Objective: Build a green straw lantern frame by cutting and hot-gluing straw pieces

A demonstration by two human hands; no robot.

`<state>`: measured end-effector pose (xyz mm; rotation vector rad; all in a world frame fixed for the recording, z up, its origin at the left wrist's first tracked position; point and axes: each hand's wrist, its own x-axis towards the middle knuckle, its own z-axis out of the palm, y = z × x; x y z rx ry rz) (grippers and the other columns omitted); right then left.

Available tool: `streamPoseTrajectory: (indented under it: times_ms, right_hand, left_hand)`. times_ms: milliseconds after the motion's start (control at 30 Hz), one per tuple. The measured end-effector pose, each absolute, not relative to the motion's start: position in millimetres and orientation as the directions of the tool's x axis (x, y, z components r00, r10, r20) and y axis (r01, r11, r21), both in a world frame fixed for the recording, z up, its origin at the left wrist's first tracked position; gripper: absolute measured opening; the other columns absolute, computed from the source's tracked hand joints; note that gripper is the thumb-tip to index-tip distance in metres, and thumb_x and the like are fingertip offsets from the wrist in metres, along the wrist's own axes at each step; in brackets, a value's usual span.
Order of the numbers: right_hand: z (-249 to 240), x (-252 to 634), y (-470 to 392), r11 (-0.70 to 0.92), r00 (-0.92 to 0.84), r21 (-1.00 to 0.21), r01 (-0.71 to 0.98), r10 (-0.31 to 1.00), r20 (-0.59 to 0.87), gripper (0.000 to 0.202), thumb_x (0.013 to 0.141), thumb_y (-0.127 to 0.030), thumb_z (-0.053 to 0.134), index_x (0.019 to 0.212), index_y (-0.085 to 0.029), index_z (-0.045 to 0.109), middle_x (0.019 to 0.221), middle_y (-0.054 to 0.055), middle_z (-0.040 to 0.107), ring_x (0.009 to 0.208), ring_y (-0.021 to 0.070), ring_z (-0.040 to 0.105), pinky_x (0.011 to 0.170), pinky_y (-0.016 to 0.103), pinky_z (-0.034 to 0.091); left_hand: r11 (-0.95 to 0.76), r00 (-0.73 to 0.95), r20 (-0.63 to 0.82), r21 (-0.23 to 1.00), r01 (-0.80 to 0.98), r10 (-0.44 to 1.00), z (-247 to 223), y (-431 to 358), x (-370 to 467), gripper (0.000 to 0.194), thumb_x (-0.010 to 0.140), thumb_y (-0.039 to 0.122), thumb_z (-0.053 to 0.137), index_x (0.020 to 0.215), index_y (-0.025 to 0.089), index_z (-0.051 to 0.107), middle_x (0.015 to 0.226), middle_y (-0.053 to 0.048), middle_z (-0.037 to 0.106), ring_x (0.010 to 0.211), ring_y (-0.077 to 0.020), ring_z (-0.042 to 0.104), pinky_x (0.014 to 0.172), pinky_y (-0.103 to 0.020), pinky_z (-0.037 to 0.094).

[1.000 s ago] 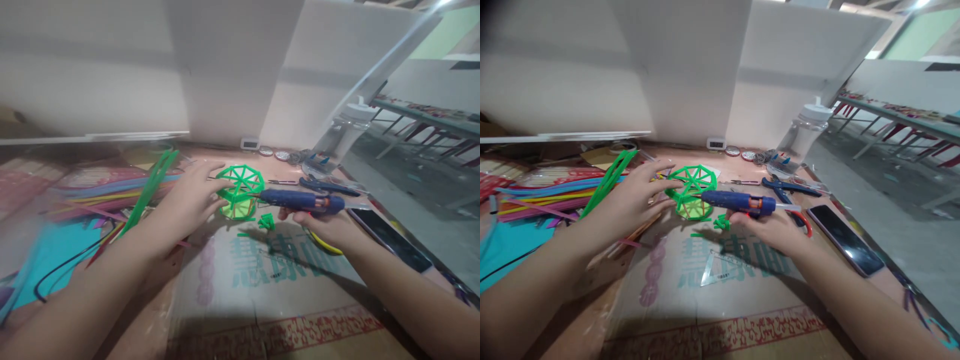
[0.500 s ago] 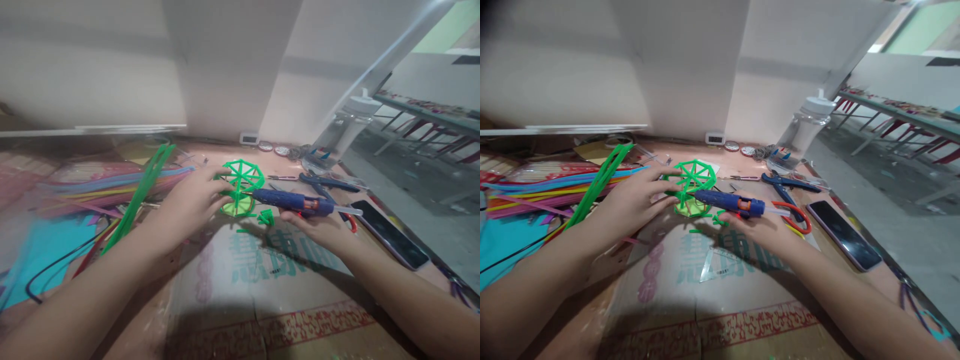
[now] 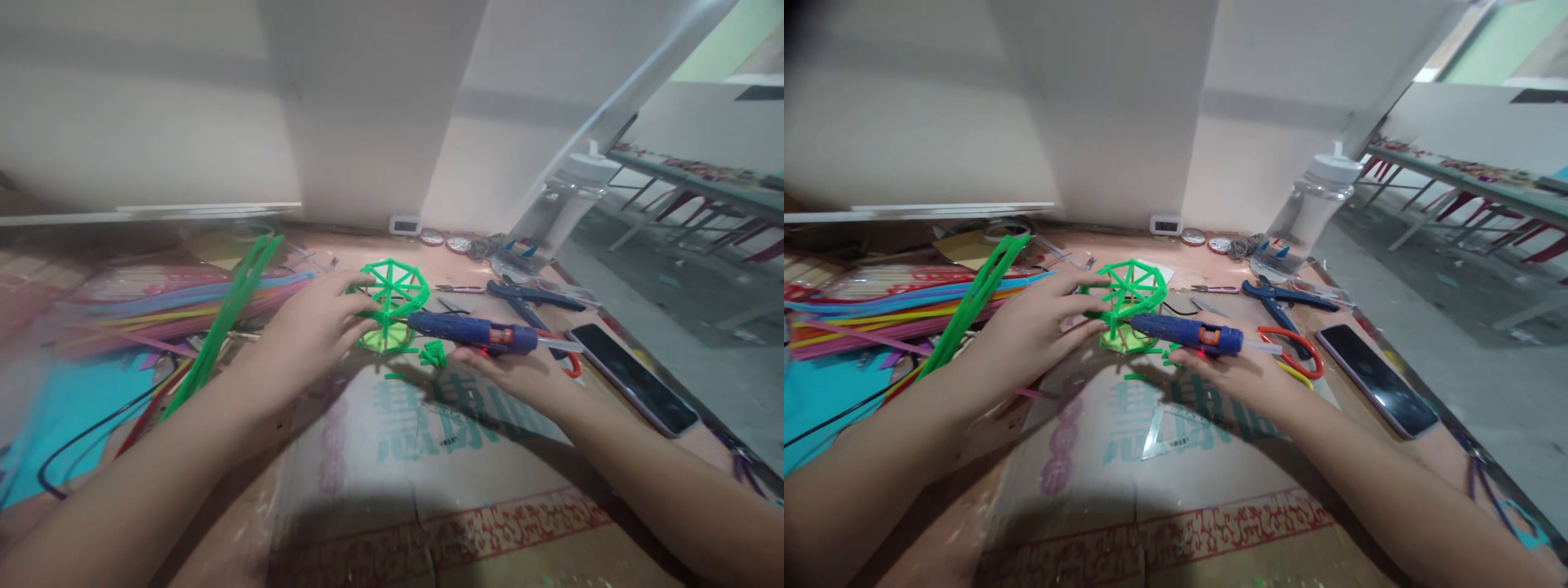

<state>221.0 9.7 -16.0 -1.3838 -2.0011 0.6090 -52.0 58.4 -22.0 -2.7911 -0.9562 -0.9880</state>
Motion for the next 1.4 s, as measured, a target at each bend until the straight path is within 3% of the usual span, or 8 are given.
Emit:
streamPoseTrajectory:
  times_ms: [467, 667, 1200, 1400]
  right_hand:
    - [-15.4, 222.7, 8.7, 0.3, -0.291, -0.726, 0.619, 0.946, 0.143, 0.027, 0.085, -0.051, 0.07, 0.08, -0.025, 0.062, 0.073, 0.003, 0.068, 0.068, 0.0243, 0.067, 0.06, 0.036, 0.054]
    - [-17.7, 225.5, 11.1, 0.356, -0.29, -0.712, 0.605, 0.932, 0.219, 0.027, 0.085, -0.05, 0.071, 0.079, -0.026, 0.061, 0.073, 0.002, 0.067, 0.067, 0.0233, 0.066, 0.061, 0.036, 0.054]
    - [-23.4, 230.4, 10.6, 0.309, -0.223, -0.623, 0.719, 0.951, 0.214, 0.034, 0.083, -0.058, 0.073, 0.075, -0.027, 0.061, 0.065, 0.002, 0.061, 0.06, 0.0244, 0.062, 0.055, 0.039, 0.054]
    - [-21.3, 226.9, 11.6, 0.332, -0.25, -0.692, 0.641, 0.943, 0.22, 0.034, 0.083, -0.059, 0.074, 0.078, -0.027, 0.064, 0.067, 0.004, 0.064, 0.065, 0.0261, 0.066, 0.058, 0.039, 0.056]
  left_hand:
    - [-0.778, 0.597, 0.548, 0.175, 0.603, 0.586, -22.1, 57.1, -53.5, 0.015, 0.099, 0.022, 0.063, 0.099, 0.017, 0.078, 0.128, -0.012, 0.069, 0.12, -0.0268, 0.066, 0.101, -0.043, 0.056]
    - [-0.796, 0.607, 0.56, 0.173, 0.579, 0.564, -21.2, 57.0, -52.5, 0.018, 0.1, 0.02, 0.06, 0.1, 0.019, 0.077, 0.126, -0.01, 0.07, 0.117, -0.0261, 0.066, 0.099, -0.043, 0.056]
    - [-0.785, 0.609, 0.535, 0.187, 0.591, 0.586, -20.1, 56.2, -52.9, 0.018, 0.099, 0.019, 0.06, 0.101, 0.018, 0.078, 0.128, -0.012, 0.069, 0.118, -0.0271, 0.066, 0.1, -0.044, 0.056]
    - [-0.798, 0.62, 0.547, 0.161, 0.581, 0.562, -20.9, 57.2, -52.6, 0.015, 0.097, 0.016, 0.062, 0.099, 0.018, 0.077, 0.126, -0.012, 0.07, 0.118, -0.0266, 0.066, 0.1, -0.044, 0.056]
